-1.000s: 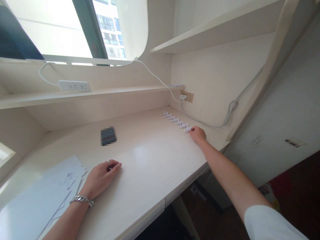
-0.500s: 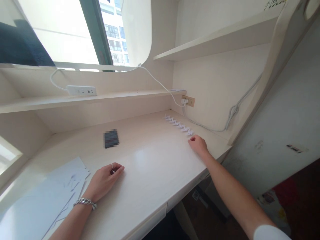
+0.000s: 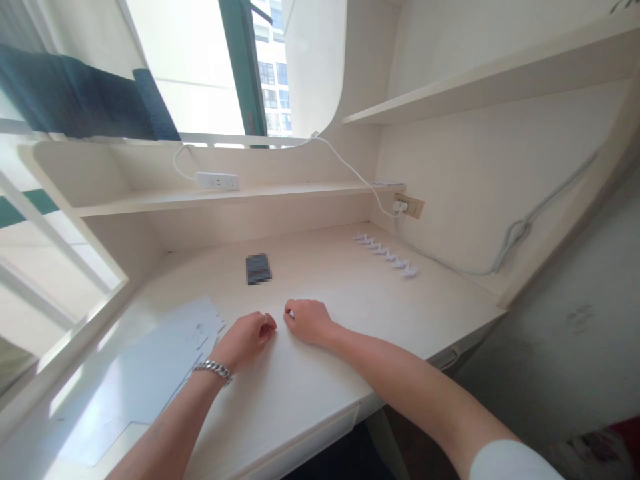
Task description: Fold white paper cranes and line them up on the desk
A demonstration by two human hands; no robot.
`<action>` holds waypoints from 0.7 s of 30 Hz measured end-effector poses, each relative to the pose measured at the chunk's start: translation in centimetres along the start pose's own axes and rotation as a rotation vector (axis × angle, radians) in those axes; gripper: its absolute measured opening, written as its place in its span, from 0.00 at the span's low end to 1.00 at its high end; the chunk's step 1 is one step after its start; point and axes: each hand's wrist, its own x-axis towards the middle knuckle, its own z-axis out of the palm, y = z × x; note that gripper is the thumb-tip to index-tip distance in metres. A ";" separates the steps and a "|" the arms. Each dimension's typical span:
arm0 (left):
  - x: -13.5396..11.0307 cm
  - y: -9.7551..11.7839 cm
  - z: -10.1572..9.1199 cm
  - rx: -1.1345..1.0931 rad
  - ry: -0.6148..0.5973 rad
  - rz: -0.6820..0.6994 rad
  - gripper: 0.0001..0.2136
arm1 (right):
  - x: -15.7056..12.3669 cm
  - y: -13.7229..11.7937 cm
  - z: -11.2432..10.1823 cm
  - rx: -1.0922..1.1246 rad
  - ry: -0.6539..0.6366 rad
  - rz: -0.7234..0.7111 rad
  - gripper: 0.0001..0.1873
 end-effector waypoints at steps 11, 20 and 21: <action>-7.2 -8.8 -4.6 -0.030 0.210 -0.433 0.11 | 0.2 -1.4 1.5 0.123 -0.117 -0.107 0.12; -10.8 -14.5 -5.4 0.055 0.227 -0.729 0.17 | 0.3 -0.8 1.9 0.140 -0.133 -0.084 0.11; -10.9 -14.6 -5.3 0.050 0.207 -0.741 0.17 | 0.3 -0.8 1.9 0.141 -0.135 -0.086 0.11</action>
